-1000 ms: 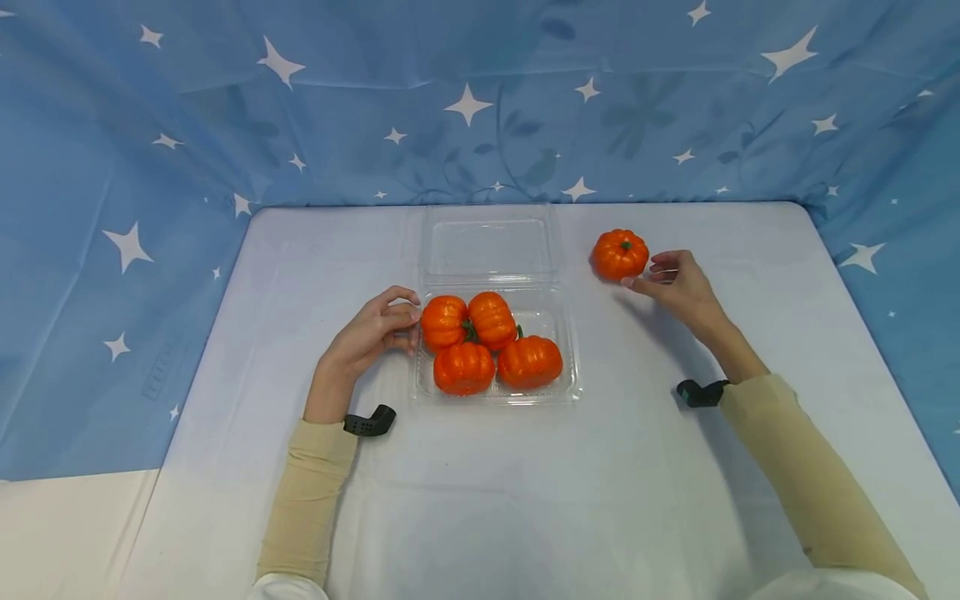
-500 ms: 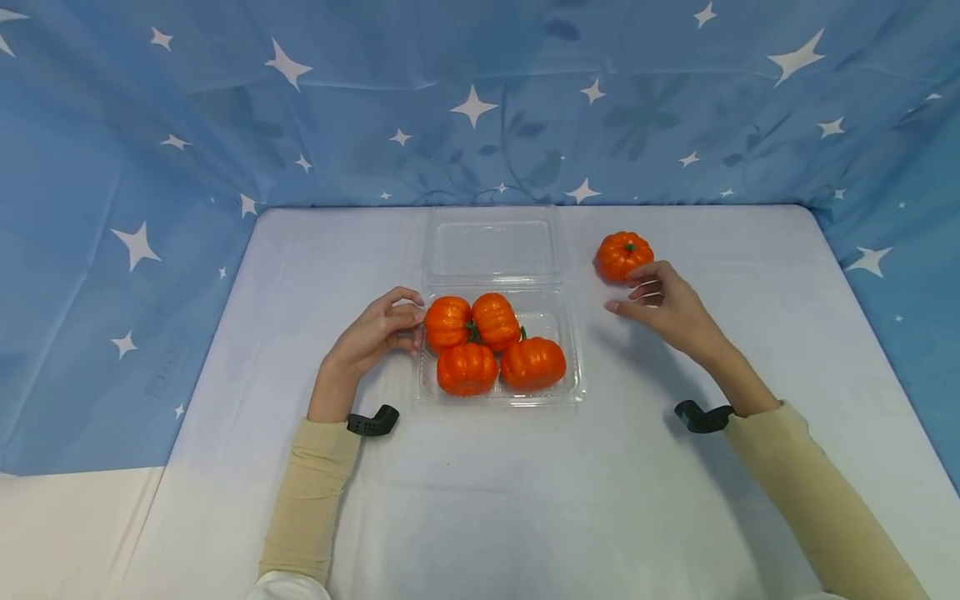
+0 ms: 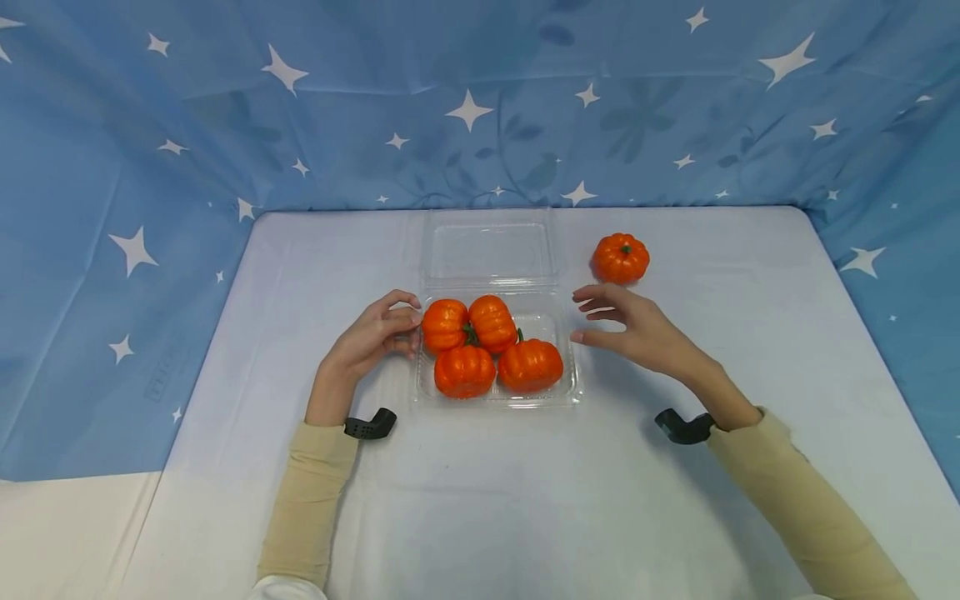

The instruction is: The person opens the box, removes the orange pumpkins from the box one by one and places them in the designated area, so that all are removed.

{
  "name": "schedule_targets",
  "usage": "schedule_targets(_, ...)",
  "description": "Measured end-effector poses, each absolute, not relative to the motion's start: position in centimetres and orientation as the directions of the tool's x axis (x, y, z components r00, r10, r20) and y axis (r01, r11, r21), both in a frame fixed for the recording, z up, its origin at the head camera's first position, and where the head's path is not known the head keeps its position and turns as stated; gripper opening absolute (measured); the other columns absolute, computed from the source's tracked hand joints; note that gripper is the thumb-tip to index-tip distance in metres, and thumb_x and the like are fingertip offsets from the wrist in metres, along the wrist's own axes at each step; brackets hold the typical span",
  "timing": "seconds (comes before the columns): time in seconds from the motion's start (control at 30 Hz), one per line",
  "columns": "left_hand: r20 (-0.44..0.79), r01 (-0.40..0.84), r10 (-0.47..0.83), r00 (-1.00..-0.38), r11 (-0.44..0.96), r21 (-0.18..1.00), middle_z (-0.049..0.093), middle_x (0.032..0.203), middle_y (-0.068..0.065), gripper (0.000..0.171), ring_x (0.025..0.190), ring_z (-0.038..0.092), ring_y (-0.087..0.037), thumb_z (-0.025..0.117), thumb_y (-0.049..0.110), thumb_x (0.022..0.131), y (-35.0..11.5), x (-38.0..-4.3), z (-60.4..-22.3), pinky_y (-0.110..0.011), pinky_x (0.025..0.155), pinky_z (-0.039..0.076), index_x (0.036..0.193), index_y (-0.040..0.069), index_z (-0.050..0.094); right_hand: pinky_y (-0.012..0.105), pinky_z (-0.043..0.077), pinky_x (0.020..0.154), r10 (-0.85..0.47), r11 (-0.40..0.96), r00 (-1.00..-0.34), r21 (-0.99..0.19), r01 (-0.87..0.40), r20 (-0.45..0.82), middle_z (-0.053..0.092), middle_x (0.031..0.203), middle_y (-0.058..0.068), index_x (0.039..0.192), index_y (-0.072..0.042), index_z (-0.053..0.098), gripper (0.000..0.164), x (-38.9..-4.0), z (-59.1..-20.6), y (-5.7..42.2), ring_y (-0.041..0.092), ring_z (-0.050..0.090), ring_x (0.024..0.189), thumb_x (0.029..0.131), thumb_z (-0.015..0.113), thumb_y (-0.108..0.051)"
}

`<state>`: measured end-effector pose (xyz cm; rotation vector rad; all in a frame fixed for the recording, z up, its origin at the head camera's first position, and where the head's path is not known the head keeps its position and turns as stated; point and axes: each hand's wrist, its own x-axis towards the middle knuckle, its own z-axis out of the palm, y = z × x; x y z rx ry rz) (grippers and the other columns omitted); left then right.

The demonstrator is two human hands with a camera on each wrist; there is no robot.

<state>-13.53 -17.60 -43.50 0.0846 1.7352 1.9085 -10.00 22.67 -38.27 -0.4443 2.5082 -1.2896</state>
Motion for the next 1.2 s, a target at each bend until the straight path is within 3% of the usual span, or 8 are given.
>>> schedule_targets(0.37,-0.307,-0.352,0.438,-0.845,-0.023,0.936,0.06,0.075,-0.005,0.018,0.063,0.059,-0.018,0.05,0.003,0.104,-17.7,-13.5,-43.5,-0.031,0.06,0.059,0.121,0.005,0.044,0.055,0.051,0.105,-0.54,0.496,-0.836,-0.839,-0.224,-0.096,0.062,0.138,0.021,0.141,-0.001,0.057,0.055,-10.1,-37.9,20.4,0.038,0.062,0.125,0.093,0.077,-0.018)
schedule_targets(0.9,-0.308,-0.358,0.448,-0.839,-0.03,0.933,0.06,0.075,-0.005,0.022,0.063,0.059,-0.019,0.051,0.003,0.104,-17.6,-13.5,-43.5,-0.031,0.06,0.059,0.125,0.0,0.042,0.052,0.052,0.106,-0.614,0.618,-0.722,-0.763,-0.188,-0.319,0.056,0.147,0.022,0.145,0.007,0.049,0.069,-10.7,-37.8,17.4,0.038,0.061,0.129,0.094,0.076,-0.032)
schedule_targets(1.07,-0.303,-0.354,0.445,-0.843,-0.034,0.935,0.059,0.075,-0.005,0.022,0.063,0.059,-0.018,0.05,0.002,0.104,-17.5,-13.4,-43.5,-0.031,0.06,0.059,0.124,0.001,0.042,0.049,0.055,0.103,-0.622,0.675,-0.687,-0.702,-0.228,-0.375,0.063,0.138,0.021,0.141,0.008,0.053,0.069,-11.0,-37.8,16.9,0.035,0.064,0.12,0.095,0.072,-0.04)
schedule_targets(1.2,-0.304,-0.352,0.442,-0.844,-0.031,0.935,0.059,0.075,-0.005,0.019,0.063,0.059,-0.018,0.05,0.003,0.104,-17.6,-13.5,-43.5,-0.03,0.06,0.059,0.122,0.003,0.044,0.04,0.057,0.093,-0.654,0.692,-0.632,-0.666,-0.277,-0.416,0.069,0.118,0.009,0.134,0.003,0.061,0.061,-11.2,-38.0,16.7,0.023,0.062,0.105,0.096,0.069,-0.044)
